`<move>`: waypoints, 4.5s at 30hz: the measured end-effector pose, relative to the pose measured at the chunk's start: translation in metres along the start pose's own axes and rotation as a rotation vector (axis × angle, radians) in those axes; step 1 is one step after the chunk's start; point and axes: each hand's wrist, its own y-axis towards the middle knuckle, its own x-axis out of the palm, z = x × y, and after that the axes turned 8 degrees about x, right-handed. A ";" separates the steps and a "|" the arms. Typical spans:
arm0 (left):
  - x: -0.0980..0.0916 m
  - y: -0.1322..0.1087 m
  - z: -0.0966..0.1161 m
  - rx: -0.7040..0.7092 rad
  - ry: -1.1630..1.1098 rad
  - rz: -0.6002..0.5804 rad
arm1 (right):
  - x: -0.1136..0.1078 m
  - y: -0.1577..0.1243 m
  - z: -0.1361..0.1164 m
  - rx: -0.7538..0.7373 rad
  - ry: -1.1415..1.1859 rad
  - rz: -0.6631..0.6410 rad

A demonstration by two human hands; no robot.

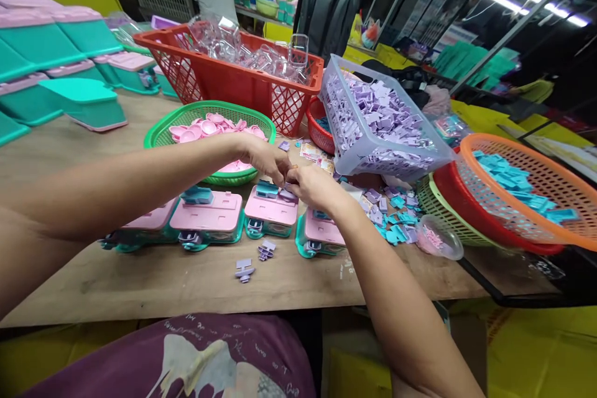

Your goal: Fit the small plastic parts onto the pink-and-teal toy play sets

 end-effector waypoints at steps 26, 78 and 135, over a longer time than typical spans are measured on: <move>0.014 -0.022 0.026 0.015 0.308 0.190 | 0.035 -0.071 -0.045 0.046 0.042 0.558; 0.046 -0.124 -0.029 -0.084 0.092 0.360 | 0.046 0.014 -0.097 -0.128 0.475 0.302; 0.074 -0.244 -0.082 -0.134 -0.021 0.600 | 0.037 0.074 -0.185 -0.398 0.244 0.255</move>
